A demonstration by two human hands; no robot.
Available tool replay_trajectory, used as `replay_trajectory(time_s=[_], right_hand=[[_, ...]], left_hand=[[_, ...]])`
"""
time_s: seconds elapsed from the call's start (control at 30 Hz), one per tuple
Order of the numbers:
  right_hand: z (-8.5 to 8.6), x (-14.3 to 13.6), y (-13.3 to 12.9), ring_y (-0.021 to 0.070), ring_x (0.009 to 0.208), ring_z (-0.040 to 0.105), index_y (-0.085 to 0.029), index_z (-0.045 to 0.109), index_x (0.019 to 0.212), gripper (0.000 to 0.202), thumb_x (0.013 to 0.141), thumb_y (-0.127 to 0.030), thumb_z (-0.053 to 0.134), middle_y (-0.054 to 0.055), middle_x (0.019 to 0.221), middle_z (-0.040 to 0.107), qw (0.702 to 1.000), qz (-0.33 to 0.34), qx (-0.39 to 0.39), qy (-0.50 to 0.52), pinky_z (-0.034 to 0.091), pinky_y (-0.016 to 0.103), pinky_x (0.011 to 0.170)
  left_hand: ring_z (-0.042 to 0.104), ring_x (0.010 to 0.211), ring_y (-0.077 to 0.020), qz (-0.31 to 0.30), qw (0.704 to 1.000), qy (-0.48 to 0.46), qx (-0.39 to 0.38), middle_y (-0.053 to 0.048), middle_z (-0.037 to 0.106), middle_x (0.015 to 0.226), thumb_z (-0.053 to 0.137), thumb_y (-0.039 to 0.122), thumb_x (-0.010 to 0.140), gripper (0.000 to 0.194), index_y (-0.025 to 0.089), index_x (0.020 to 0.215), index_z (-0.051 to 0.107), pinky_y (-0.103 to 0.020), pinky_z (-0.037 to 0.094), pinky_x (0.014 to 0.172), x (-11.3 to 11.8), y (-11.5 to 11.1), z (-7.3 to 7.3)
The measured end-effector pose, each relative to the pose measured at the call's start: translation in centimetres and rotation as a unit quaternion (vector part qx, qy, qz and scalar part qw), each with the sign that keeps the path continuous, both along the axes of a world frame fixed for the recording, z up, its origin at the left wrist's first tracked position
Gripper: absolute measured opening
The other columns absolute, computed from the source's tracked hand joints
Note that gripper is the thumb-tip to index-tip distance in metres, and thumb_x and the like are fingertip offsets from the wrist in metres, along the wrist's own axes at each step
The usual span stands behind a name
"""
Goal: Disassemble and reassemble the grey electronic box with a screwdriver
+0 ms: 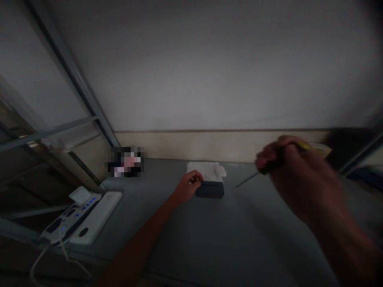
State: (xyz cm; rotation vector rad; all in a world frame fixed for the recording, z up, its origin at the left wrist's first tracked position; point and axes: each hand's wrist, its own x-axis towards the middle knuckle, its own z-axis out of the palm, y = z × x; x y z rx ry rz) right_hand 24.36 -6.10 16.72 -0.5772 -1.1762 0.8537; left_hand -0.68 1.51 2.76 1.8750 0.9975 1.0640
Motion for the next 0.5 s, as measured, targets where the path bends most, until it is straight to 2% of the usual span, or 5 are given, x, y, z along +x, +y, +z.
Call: replay_trajectory(time_s=[0.1,0.2,0.27,0.33,0.5], right_hand=[[-2.6,-1.6,2.6,0.0142,0.077,0.061,-0.025,0.058,0.093,0.014,0.095,-0.039,0.063,-0.001,0.083,0.056,0.998,0.044,-0.035,0.012,0.053,0.031,0.076],[-5.3,-2.3,4.7,0.012,0.075,0.059,-0.027,0.055,0.096,0.014,0.097,-0.039,0.061,-0.003,0.083,0.054,0.998,0.037,-0.032,0.025,0.052,0.029,0.077],[-6.4,-2.3,5.3,0.0113,0.073,0.057,-0.027,0.054,0.096,0.013,0.097,-0.038,0.06,-0.004,0.082,0.052,0.999,0.029,-0.028,0.022,0.051,0.027,0.075],[-6.9,-2.0,5.3,0.0113,0.071,0.056,-0.027,0.053,0.096,0.013,0.097,-0.039,0.059,-0.004,0.081,0.052,0.999,0.025,-0.033,0.019,0.05,0.027,0.074],[-7.1,-1.8,4.8,0.0124,0.071,0.056,-0.028,0.053,0.095,0.013,0.097,-0.039,0.059,-0.003,0.082,0.051,0.998,0.027,-0.046,0.017,0.051,0.029,0.074]], left_hand=[[0.056,0.083,-0.0167,0.008,0.996,0.042,0.074,-0.002,0.06,0.087,0.053,0.018,0.086,0.009,0.019,0.09,0.061,-0.029,0.044,0.079,0.1,-0.9,0.5],[0.057,0.099,-0.0214,0.002,0.981,0.103,0.165,-0.007,0.062,0.102,0.056,0.023,0.089,0.014,0.02,0.101,0.062,-0.034,0.044,0.093,0.3,-1.8,0.9],[0.056,0.107,-0.0239,-0.001,0.969,0.14,0.206,-0.009,0.062,0.11,0.058,0.025,0.089,0.021,0.02,0.109,0.061,-0.039,0.042,0.101,0.5,-2.2,1.2],[0.056,0.11,-0.0251,0.002,0.959,0.169,0.229,-0.01,0.063,0.114,0.06,0.026,0.089,0.025,0.021,0.114,0.061,-0.041,0.039,0.104,0.7,-2.5,1.3],[0.058,0.11,-0.0253,-0.002,0.949,0.207,0.237,-0.009,0.067,0.115,0.058,0.03,0.092,0.027,0.022,0.118,0.061,-0.041,0.04,0.101,1.1,-2.6,1.1]])
